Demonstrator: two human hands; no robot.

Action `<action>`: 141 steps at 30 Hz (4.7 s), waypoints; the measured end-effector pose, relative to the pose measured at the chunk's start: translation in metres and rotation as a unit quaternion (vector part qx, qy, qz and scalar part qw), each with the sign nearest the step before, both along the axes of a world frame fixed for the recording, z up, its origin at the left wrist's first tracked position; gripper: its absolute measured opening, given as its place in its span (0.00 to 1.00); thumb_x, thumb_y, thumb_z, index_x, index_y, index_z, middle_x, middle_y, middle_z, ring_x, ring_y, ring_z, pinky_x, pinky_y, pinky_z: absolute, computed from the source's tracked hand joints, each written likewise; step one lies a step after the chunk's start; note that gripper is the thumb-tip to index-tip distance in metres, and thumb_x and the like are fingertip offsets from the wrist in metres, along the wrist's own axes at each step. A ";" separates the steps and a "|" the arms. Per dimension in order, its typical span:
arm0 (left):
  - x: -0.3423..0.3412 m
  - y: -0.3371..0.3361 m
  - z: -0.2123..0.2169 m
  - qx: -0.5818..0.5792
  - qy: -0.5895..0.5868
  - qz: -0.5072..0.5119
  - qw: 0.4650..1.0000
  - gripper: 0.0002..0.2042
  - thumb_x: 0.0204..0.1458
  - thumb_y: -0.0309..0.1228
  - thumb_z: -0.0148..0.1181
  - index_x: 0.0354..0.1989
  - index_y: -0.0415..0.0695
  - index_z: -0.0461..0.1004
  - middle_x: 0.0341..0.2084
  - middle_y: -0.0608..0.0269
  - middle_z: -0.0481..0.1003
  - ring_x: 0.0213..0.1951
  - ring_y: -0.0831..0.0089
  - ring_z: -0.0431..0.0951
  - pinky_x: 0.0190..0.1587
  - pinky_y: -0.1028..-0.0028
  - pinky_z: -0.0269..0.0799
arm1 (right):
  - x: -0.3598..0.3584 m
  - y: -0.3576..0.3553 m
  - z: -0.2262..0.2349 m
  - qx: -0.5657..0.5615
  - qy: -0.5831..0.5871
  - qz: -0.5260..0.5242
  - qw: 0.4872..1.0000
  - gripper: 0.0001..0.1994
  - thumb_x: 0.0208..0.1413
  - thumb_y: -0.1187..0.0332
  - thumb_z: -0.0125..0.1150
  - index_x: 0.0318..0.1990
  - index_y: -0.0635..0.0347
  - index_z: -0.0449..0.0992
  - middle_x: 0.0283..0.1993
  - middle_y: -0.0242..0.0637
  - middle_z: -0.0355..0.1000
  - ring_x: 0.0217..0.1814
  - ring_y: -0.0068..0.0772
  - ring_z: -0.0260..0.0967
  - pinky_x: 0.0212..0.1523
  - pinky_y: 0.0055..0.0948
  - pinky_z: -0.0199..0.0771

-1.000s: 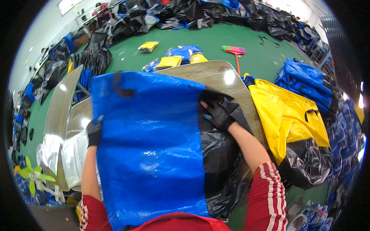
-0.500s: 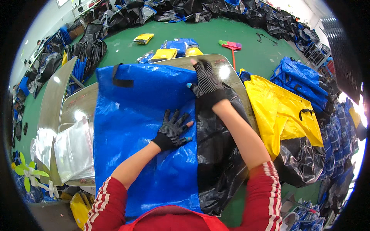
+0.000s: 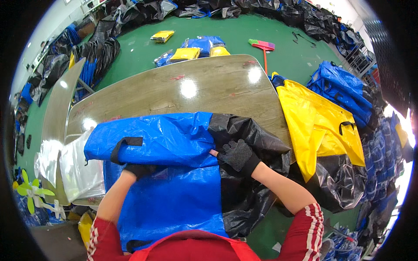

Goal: The person folds blue and yellow waterproof bags on a table, then places each folded bag into a clear plastic bag and seals it. The process is repeated for multiple bags.

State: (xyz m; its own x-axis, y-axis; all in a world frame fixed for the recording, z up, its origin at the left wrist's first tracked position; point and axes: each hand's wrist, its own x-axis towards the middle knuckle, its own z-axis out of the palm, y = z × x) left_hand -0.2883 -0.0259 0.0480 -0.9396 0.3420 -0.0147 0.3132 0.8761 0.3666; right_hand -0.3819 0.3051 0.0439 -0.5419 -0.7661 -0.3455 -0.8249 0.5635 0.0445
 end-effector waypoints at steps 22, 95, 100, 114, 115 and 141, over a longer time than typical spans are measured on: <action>-0.046 0.060 -0.042 -0.042 0.115 -0.079 0.989 0.35 0.51 0.58 0.54 0.64 0.51 0.64 0.68 0.54 0.55 0.70 0.46 0.48 0.69 0.43 0.31 | -0.044 0.087 -0.011 -0.461 -0.155 -0.197 0.851 0.43 0.42 0.51 0.73 0.66 0.53 0.61 0.63 0.51 0.65 0.66 0.50 0.62 0.64 0.33 0.60; -0.048 0.127 -0.047 0.196 -0.056 -0.216 0.955 0.30 0.59 0.53 0.45 0.62 0.45 0.65 0.67 0.49 0.56 0.69 0.51 0.50 0.69 0.48 0.41 | 0.096 0.054 0.054 -0.393 0.120 -0.036 0.911 0.10 0.51 0.61 0.56 0.37 0.52 0.80 0.34 0.43 0.76 0.44 0.48 0.73 0.59 0.57 0.62; -0.036 0.127 -0.053 0.031 0.085 -0.334 0.938 0.30 0.58 0.54 0.47 0.61 0.44 0.66 0.62 0.48 0.60 0.64 0.51 0.56 0.64 0.51 0.48 | -0.043 -0.013 0.057 -0.044 -0.018 -0.154 0.987 0.18 0.52 0.46 0.54 0.37 0.47 0.82 0.37 0.43 0.79 0.39 0.51 0.77 0.37 0.47 0.76; 0.242 -0.144 -0.041 0.235 -0.045 0.409 0.880 0.31 0.56 0.54 0.53 0.58 0.41 0.68 0.46 0.46 0.74 0.48 0.52 0.73 0.50 0.58 0.65 | -0.092 -0.018 -0.028 -0.134 -0.110 -0.287 0.942 0.25 0.48 0.37 0.57 0.34 0.49 0.83 0.36 0.46 0.78 0.40 0.53 0.76 0.41 0.45 0.75; 0.245 -0.126 -0.048 0.270 0.034 0.465 0.842 0.31 0.55 0.54 0.54 0.58 0.41 0.69 0.45 0.46 0.74 0.46 0.52 0.74 0.49 0.59 0.67 | -0.091 -0.020 -0.026 -0.101 -0.102 -0.308 0.940 0.25 0.49 0.38 0.56 0.34 0.49 0.83 0.36 0.46 0.78 0.40 0.53 0.76 0.41 0.45 0.75; -0.014 0.165 -0.058 0.092 0.170 -0.001 0.981 0.47 0.40 0.60 0.62 0.67 0.45 0.56 0.65 0.39 0.54 0.69 0.44 0.47 0.69 0.42 0.32 | -0.015 0.088 -0.008 -0.295 0.123 -0.252 0.913 0.22 0.55 0.56 0.55 0.58 0.38 0.72 0.57 0.42 0.71 0.61 0.49 0.64 0.63 0.48 0.58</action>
State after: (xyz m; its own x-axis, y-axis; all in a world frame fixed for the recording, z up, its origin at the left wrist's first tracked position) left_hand -0.3028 0.1386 -0.0104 -0.8792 0.3111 0.3609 0.4458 0.8044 0.3927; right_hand -0.3965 0.3933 0.0361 -0.8825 -0.4122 0.2265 -0.4608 0.8541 -0.2412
